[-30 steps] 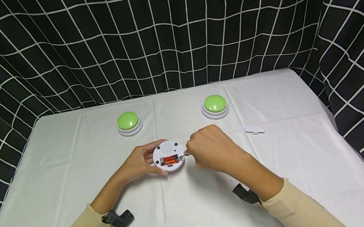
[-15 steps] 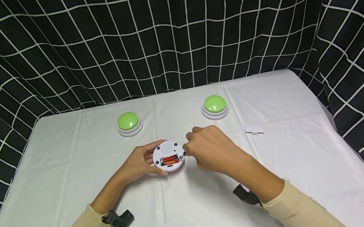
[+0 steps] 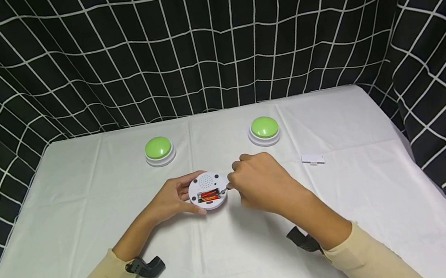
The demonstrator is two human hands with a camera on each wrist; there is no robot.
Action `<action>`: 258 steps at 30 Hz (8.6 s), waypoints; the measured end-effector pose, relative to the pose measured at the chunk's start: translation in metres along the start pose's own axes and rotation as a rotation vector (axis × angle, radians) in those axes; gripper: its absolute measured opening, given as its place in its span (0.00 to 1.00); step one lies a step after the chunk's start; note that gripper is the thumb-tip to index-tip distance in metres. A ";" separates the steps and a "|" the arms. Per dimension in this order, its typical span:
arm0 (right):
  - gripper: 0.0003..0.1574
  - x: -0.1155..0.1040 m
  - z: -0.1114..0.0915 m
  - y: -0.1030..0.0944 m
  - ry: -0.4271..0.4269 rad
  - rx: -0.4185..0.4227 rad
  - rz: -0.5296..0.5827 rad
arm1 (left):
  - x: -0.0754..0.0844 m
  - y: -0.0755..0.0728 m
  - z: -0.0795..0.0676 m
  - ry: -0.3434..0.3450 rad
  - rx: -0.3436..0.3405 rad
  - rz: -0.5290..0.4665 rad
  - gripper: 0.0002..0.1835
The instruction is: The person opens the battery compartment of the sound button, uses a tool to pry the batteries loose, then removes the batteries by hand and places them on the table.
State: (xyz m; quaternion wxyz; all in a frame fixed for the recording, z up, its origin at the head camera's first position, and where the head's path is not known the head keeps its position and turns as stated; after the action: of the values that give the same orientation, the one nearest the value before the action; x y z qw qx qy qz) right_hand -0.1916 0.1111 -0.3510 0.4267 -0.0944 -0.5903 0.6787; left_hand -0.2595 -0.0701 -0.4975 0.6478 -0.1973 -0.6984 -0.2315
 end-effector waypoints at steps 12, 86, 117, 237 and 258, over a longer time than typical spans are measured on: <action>0.09 -0.001 0.000 0.005 -0.021 0.005 -0.001 | 0.000 0.001 0.000 0.005 -0.003 0.001 0.53; 0.12 0.003 -0.002 0.013 0.020 -0.010 0.056 | -0.001 0.000 0.001 0.025 -0.005 -0.020 0.53; 0.17 0.010 -0.013 0.023 0.085 -0.023 0.164 | 0.002 0.002 -0.001 0.021 0.000 0.018 0.53; 0.10 -0.063 -0.022 0.056 0.027 -0.299 0.291 | -0.002 0.000 0.000 -0.005 0.017 0.049 0.52; 0.06 -0.023 -0.005 0.035 0.132 -0.228 0.346 | -0.002 -0.001 0.001 0.018 -0.003 0.046 0.51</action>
State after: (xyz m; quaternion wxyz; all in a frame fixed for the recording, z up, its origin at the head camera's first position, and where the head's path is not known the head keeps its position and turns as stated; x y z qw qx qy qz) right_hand -0.1908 0.1015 -0.3920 0.3281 -0.2863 -0.6087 0.6632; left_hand -0.2606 -0.0708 -0.4994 0.6588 -0.2122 -0.6877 -0.2192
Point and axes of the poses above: each hand's wrist, its own z-axis towards the middle knuckle, its own y-axis out of the palm, x = y × z, the point moved 6 cm from there along z, towards the middle knuckle, and after that the axes turned 12 degrees about -z, right-handed, at the moved point
